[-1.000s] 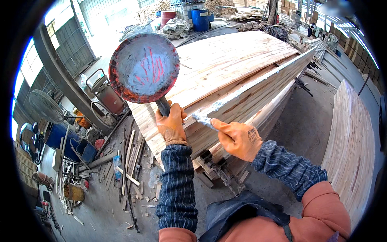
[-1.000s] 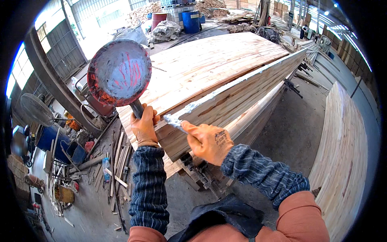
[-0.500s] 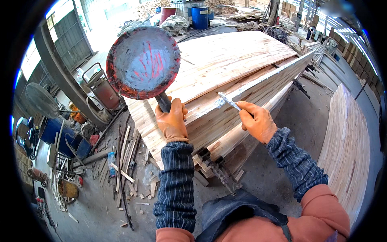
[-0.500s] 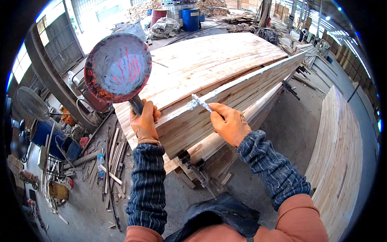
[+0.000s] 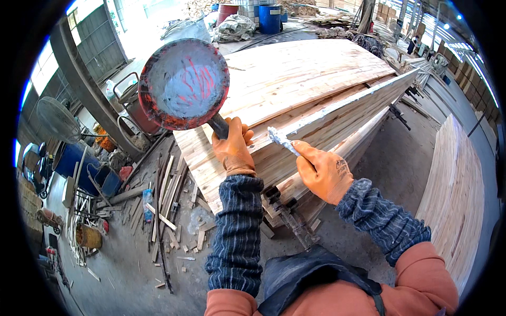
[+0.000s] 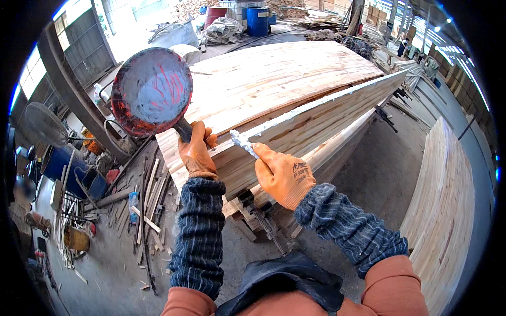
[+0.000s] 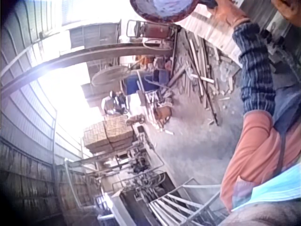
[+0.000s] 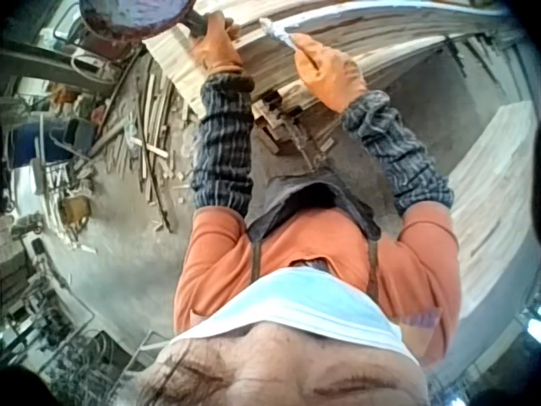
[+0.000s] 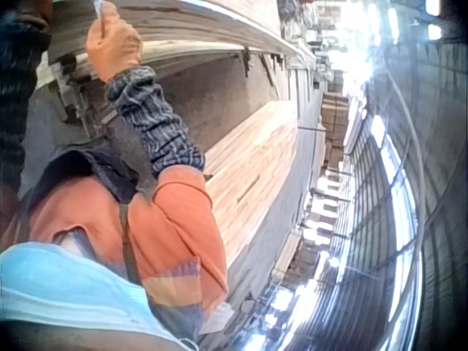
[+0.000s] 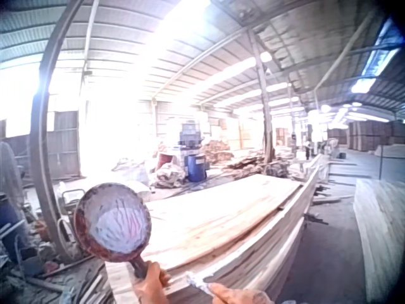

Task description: The person applies a white substance from a pot to the edges of curved wood panels using a small brush, then fits the panels together and secures them using a metal clamp tightened with a wrench.

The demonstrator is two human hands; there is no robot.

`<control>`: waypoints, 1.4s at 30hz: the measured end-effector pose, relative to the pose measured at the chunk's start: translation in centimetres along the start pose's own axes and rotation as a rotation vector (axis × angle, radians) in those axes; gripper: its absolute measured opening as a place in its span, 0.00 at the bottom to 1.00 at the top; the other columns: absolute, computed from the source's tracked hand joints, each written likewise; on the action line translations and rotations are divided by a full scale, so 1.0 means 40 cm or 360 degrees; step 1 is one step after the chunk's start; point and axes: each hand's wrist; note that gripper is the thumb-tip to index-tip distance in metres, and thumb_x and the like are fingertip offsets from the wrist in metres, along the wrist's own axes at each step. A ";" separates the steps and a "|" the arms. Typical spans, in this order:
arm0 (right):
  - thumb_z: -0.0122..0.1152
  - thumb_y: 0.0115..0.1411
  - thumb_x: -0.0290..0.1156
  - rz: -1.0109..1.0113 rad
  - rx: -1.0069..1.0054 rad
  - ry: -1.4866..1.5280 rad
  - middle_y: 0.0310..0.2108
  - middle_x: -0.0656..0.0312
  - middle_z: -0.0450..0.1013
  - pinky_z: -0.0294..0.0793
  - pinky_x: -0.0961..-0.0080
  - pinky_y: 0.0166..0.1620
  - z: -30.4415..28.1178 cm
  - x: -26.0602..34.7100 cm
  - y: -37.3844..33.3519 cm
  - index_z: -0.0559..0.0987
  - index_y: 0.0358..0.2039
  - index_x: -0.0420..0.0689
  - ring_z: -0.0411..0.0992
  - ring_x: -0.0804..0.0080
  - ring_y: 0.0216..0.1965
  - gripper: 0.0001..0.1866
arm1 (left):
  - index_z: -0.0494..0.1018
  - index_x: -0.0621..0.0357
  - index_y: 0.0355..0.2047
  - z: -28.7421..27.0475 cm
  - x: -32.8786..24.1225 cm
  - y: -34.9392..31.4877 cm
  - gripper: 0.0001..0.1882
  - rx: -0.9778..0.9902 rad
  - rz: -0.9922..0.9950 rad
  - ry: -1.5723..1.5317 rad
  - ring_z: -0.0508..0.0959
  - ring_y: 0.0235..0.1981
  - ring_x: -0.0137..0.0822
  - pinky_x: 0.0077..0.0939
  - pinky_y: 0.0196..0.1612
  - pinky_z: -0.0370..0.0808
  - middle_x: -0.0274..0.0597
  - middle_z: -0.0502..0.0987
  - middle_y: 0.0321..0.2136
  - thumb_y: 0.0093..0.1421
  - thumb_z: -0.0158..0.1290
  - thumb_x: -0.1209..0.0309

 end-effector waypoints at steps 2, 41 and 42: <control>0.54 0.65 0.31 -0.0106 -0.0018 -0.0070 0.30 0.45 0.77 0.76 0.61 0.35 0.006 0.001 0.000 0.76 0.57 0.41 0.77 0.50 0.30 0.20 | 0.69 0.64 0.49 -0.001 0.000 -0.006 0.25 -0.0010 -0.0021 -0.0051 0.76 0.23 0.28 0.22 0.29 0.75 0.39 0.77 0.27 0.56 0.63 0.64; 0.55 0.66 0.35 -0.0815 -0.0025 -0.0465 0.19 0.58 0.72 0.76 0.66 0.21 -0.063 -0.007 0.031 0.73 0.59 0.54 0.74 0.64 0.19 0.20 | 0.65 0.65 0.52 -0.030 0.070 0.003 0.25 -0.0301 0.0072 -0.0209 0.77 0.25 0.31 0.25 0.31 0.79 0.42 0.76 0.31 0.58 0.59 0.69; 0.56 0.66 0.35 -0.0825 -0.0013 -0.0410 0.19 0.57 0.72 0.76 0.65 0.21 -0.055 0.000 0.034 0.73 0.59 0.54 0.74 0.63 0.19 0.21 | 0.65 0.65 0.52 -0.032 0.072 0.002 0.25 -0.0292 0.0082 -0.0215 0.77 0.25 0.32 0.26 0.31 0.79 0.42 0.76 0.31 0.58 0.59 0.69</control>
Point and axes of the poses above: each hand's wrist, its own y-axis towards the middle knuckle, its own z-axis out of the palm, x = y × z
